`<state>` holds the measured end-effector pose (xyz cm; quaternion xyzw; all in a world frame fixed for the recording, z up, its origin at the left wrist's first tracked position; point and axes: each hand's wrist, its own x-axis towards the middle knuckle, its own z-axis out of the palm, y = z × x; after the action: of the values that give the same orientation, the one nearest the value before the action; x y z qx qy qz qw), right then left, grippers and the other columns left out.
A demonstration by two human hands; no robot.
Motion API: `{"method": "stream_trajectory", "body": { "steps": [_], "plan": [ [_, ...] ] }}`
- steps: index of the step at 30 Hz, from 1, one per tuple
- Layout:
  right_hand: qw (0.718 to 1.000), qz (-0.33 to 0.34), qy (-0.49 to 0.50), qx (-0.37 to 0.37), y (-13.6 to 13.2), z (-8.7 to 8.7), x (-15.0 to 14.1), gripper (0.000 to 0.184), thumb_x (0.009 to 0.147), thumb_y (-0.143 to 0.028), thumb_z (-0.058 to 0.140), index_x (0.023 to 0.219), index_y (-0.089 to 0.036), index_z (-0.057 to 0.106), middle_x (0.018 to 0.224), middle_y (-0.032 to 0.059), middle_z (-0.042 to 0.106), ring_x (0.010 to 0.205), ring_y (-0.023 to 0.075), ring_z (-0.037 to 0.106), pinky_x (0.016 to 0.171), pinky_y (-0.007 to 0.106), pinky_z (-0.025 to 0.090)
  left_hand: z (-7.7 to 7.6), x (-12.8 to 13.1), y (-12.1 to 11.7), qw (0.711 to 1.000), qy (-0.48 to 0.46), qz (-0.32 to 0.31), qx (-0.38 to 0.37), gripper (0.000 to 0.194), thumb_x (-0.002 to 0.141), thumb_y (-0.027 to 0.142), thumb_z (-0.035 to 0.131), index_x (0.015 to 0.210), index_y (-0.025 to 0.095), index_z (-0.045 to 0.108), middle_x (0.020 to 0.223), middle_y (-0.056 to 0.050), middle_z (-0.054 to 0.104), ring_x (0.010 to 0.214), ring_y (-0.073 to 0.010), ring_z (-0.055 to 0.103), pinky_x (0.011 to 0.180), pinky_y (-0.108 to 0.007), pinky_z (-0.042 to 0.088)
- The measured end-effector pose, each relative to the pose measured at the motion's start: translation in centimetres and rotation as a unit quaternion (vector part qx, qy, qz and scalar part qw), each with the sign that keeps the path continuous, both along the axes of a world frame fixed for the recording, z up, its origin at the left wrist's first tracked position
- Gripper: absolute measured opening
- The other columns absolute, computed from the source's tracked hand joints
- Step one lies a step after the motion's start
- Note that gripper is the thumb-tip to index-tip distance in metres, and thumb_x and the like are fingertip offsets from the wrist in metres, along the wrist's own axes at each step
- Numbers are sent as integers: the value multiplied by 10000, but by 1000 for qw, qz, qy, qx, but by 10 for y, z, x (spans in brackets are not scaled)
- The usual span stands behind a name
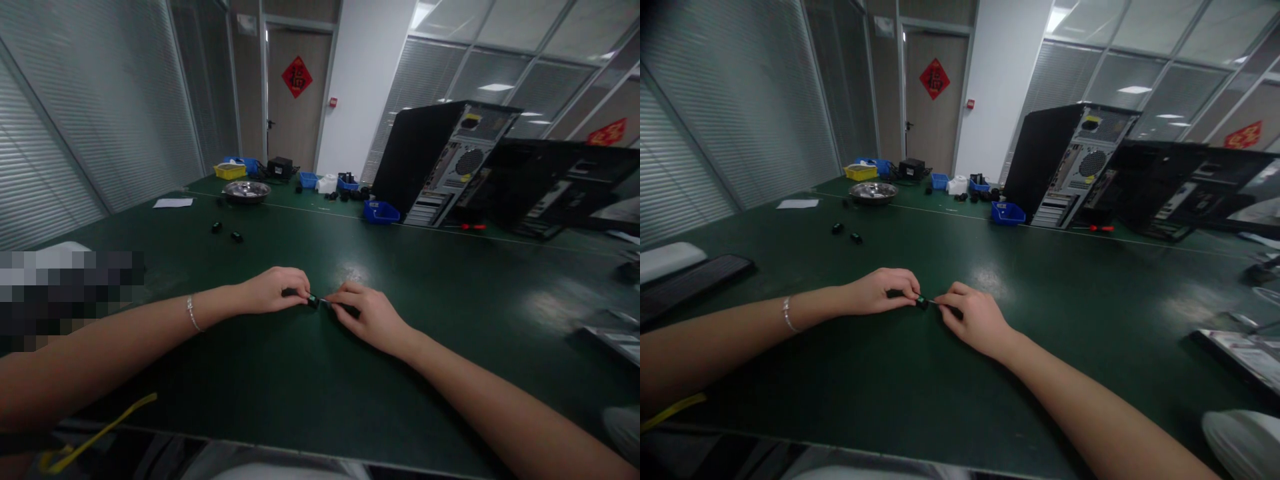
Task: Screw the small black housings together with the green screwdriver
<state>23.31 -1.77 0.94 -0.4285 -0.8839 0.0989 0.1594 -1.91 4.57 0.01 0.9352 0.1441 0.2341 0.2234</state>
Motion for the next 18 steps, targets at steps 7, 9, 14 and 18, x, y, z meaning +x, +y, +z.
{"method": "stream_trajectory", "body": {
  "steps": [7, 9, 14, 18],
  "plan": [
    [1000, 2, 12, 3, 1, -2, 1, 264, 930, -202, 521, 1127, -246, 691, 997, 36, 637, 810, 161, 634, 739, 277, 492, -2, -1, 2, 999, -16, -6, -32, 58, 888, 156, 634, 878, 127, 683, 981, -89, 665, 902, -169, 642, 828, -277, 512],
    [1000, 3, 13, 2, 1, -2, 1, 269, 930, -200, 521, 1133, -248, 690, 995, 36, 636, 801, 161, 632, 731, 279, 492, -4, -1, 1, 999, -21, 1, -29, 65, 890, 161, 633, 880, 126, 687, 978, -91, 666, 901, -170, 641, 825, -277, 511],
    [1000, 9, 16, -6, 0, 0, 2, 264, 934, -199, 517, 1132, -235, 687, 1000, 41, 636, 817, 166, 632, 749, 283, 493, -8, -1, 1, 999, -31, 16, -23, 70, 891, 183, 643, 894, 129, 687, 949, -80, 673, 885, -169, 642, 813, -271, 505],
    [1000, 10, 12, -8, 1, 1, 2, 271, 936, -199, 515, 1143, -249, 683, 1000, 38, 633, 822, 167, 632, 744, 280, 491, -9, -2, 1, 999, -27, 31, -23, 119, 888, 200, 654, 990, 148, 687, 948, -66, 677, 883, -170, 644, 809, -270, 506]
  ]
}}
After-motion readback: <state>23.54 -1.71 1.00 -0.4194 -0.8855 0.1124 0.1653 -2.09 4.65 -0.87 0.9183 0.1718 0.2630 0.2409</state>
